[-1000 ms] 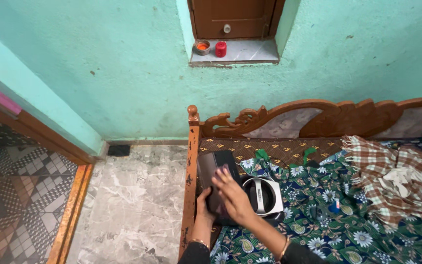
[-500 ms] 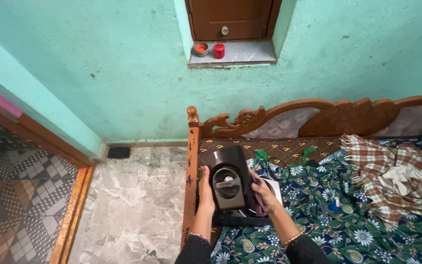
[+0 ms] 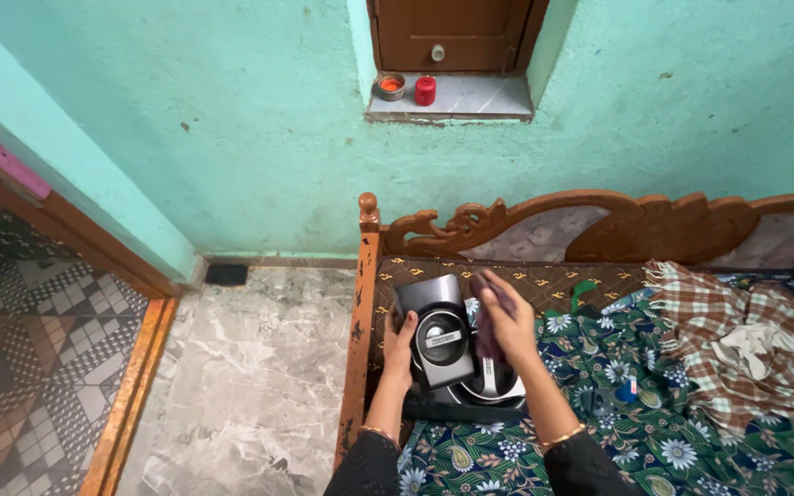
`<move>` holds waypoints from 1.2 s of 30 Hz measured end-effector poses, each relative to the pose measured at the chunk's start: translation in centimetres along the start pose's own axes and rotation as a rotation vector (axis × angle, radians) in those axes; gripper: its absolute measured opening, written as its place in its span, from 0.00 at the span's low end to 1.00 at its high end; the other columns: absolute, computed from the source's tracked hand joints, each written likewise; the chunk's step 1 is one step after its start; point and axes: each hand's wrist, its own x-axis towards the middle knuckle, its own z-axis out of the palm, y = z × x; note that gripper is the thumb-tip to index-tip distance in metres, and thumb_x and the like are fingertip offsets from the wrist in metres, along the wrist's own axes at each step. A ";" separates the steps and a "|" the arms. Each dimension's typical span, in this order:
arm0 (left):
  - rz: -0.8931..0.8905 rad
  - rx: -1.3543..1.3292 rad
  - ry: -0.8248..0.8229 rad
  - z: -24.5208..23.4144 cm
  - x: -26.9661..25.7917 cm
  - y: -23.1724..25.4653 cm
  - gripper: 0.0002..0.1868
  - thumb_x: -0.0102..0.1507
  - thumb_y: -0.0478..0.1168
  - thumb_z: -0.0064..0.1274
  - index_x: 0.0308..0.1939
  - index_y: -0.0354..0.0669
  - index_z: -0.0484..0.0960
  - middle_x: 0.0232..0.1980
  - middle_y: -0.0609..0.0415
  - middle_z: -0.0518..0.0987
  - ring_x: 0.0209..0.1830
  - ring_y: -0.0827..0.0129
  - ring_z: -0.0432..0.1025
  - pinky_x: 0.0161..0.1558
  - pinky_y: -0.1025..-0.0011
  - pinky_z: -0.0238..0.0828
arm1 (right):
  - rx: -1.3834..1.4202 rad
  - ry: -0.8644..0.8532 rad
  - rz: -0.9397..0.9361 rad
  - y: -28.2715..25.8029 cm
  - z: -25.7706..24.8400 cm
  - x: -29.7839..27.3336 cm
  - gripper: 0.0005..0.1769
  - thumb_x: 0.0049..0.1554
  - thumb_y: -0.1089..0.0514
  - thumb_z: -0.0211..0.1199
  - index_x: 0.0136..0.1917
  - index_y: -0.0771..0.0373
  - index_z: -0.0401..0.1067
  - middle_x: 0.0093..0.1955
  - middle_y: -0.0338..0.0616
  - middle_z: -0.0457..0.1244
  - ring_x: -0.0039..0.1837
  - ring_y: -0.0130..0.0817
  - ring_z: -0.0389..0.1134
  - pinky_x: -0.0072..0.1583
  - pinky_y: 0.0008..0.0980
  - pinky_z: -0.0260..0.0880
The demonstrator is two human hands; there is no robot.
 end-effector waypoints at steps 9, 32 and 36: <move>-0.004 -0.039 0.058 0.2 -0.7 0.0 0.54 0.52 0.59 0.68 0.76 0.46 0.60 0.69 0.48 0.72 0.69 0.59 0.66 0.67 0.62 0.61 | -0.636 -0.164 -0.606 -6.8 6.1 -4.6 0.24 0.41 0.73 0.61 0.52 0.60 0.76 0.55 0.47 0.66 0.56 0.52 0.64 0.59 0.44 0.67; 0.120 0.217 0.031 1.4 -1.8 2.9 0.55 0.50 0.54 0.71 0.75 0.44 0.59 0.67 0.47 0.73 0.66 0.61 0.69 0.65 0.65 0.66 | -0.445 -0.219 -0.501 -5.3 5.4 -3.8 0.20 0.41 0.74 0.62 0.48 0.63 0.68 0.45 0.50 0.66 0.49 0.49 0.69 0.50 0.41 0.71; 0.197 0.110 0.011 1.4 -1.8 2.6 0.55 0.51 0.54 0.72 0.75 0.41 0.59 0.69 0.45 0.71 0.69 0.60 0.67 0.67 0.65 0.63 | -0.483 -0.123 -0.543 -4.6 4.0 -2.4 0.19 0.45 0.74 0.59 0.50 0.62 0.69 0.45 0.48 0.67 0.49 0.49 0.69 0.50 0.41 0.71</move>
